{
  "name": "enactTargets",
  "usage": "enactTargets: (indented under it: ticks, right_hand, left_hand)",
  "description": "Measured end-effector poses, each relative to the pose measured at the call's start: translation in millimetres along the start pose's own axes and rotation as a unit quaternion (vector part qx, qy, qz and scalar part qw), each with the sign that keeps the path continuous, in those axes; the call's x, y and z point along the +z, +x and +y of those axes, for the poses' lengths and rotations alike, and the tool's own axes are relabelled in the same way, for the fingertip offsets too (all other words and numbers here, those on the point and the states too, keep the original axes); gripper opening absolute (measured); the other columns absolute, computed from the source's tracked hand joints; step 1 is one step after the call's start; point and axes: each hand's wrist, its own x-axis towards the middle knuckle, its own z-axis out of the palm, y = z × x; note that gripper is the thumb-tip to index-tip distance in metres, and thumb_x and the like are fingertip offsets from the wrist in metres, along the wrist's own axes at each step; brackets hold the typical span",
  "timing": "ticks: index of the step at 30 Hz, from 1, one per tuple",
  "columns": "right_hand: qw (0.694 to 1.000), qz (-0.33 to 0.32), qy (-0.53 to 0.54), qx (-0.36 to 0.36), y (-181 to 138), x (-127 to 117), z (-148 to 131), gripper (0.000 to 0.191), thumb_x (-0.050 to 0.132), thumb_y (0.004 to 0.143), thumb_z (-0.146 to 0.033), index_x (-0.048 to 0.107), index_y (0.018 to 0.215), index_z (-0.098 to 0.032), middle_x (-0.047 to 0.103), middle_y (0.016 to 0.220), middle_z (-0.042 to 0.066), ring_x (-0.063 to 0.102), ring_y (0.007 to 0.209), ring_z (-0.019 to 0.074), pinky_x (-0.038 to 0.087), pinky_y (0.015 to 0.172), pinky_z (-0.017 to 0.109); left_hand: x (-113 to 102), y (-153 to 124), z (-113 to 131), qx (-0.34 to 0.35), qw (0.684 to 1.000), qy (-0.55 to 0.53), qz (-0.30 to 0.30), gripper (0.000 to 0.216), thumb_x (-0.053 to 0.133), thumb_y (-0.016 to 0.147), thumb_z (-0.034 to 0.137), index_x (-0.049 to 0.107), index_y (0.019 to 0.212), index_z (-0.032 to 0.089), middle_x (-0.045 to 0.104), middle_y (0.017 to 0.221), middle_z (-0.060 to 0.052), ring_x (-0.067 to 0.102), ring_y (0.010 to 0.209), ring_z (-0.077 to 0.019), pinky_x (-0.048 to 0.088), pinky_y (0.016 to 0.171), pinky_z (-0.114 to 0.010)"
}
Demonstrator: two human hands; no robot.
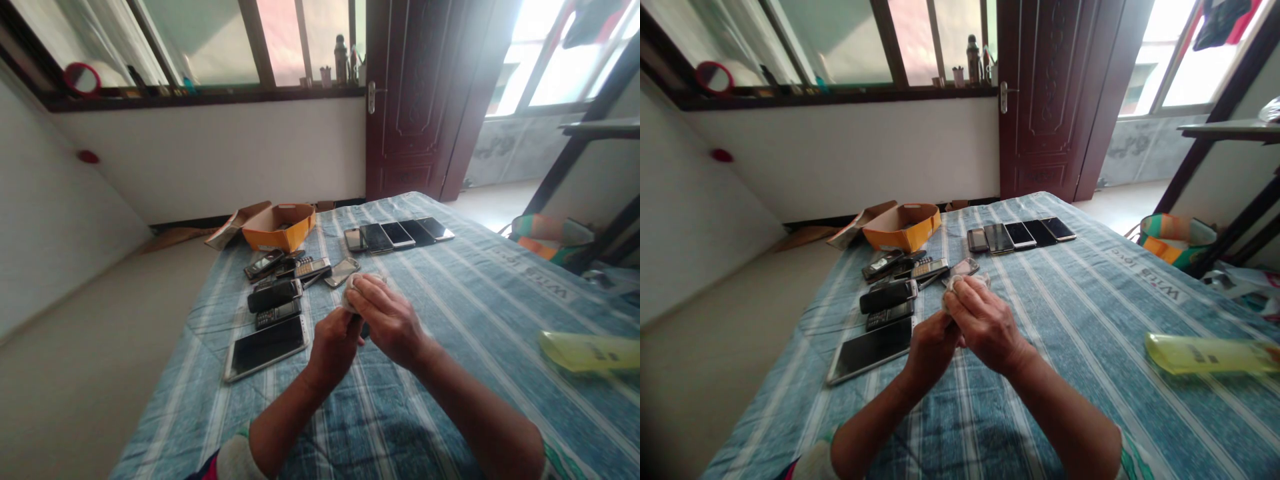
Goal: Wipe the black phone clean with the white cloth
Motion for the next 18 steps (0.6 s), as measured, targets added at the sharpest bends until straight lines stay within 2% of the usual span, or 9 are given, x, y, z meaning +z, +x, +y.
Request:
enactTargets:
  ticks: [2,5,7,10,12,13,15,18]
  right_hand:
    - [0.999,0.016,0.007,0.045,-2,2,5,0.027,0.047,0.092,-0.013,0.066,0.111,-0.015,0.064,0.115,0.014,0.056,0.115,0.0249,0.048,0.097,0.041]
    - [0.978,0.074,0.067,0.183,-5,4,18,0.027,0.046,0.091,-0.017,0.07,0.104,-0.019,0.067,0.106,0.01,0.063,0.098,0.0207,0.052,0.087,0.035]
    - [0.938,0.091,0.146,0.302,-8,6,24,0.025,0.049,0.088,-0.02,0.072,0.097,-0.02,0.069,0.09,0.005,0.064,0.083,0.018,0.053,0.075,0.031]
    - [0.843,0.072,0.29,0.448,-11,11,26,0.023,0.054,0.081,-0.024,0.073,0.091,-0.016,0.064,0.071,0.001,0.058,0.065,0.0146,0.047,0.058,0.025]
    - [0.797,0.054,0.354,0.486,-13,14,25,0.023,0.057,0.077,-0.025,0.073,0.089,-0.014,0.061,0.067,0.0,0.055,0.061,0.0135,0.043,0.055,0.024]
    - [0.789,0.047,0.368,0.491,-14,15,24,0.024,0.057,0.076,-0.026,0.073,0.089,-0.014,0.061,0.068,0.0,0.054,0.062,0.0134,0.042,0.056,0.024]
    - [0.797,0.043,0.358,0.484,-14,15,24,0.023,0.057,0.076,-0.025,0.073,0.089,-0.014,0.062,0.07,0.001,0.055,0.064,0.0138,0.042,0.058,0.024]
    - [0.862,0.049,0.265,0.429,-12,12,24,0.022,0.053,0.08,-0.024,0.072,0.088,-0.017,0.063,0.074,0.002,0.056,0.068,0.0148,0.044,0.062,0.025]
  left_hand:
    - [-1,0,-1,0.006,1.0,-0.003,-0.003,0.025,0.048,0.088,0.027,0.055,0.067,0.017,0.056,0.056,0.003,0.057,0.044,-0.0088,0.043,0.049,-0.019]
    - [-2,0,-2,-0.004,1.0,-0.029,-0.01,0.022,0.05,0.087,0.027,0.058,0.069,0.017,0.057,0.054,0.003,0.058,0.044,-0.01,0.044,0.049,-0.019]
    - [-2,-1,-3,-0.024,0.998,-0.05,-0.014,0.019,0.052,0.086,0.027,0.061,0.072,0.017,0.058,0.054,0.003,0.059,0.043,-0.0107,0.044,0.048,-0.02]
    - [-2,-2,-7,-0.059,0.996,-0.073,-0.003,0.017,0.054,0.084,0.028,0.062,0.073,0.017,0.059,0.053,0.003,0.06,0.045,-0.0123,0.045,0.049,-0.021]
    - [-2,-2,-10,-0.087,0.991,-0.104,0.002,0.016,0.056,0.083,0.029,0.064,0.076,0.017,0.06,0.053,0.003,0.061,0.046,-0.0136,0.046,0.049,-0.022]
    - [-1,-2,-12,-0.101,0.987,-0.124,0.004,0.016,0.057,0.083,0.03,0.064,0.077,0.017,0.06,0.052,0.003,0.062,0.046,-0.014,0.046,0.048,-0.022]
    - [2,-2,-16,-0.13,0.977,-0.17,0.001,0.016,0.059,0.081,0.032,0.065,0.078,0.017,0.062,0.053,0.003,0.062,0.047,-0.0147,0.047,0.047,-0.022]
    - [8,0,-19,-0.173,0.951,-0.256,-0.006,0.018,0.063,0.078,0.034,0.066,0.082,0.016,0.067,0.058,0.001,0.065,0.052,-0.0166,0.051,0.052,-0.025]
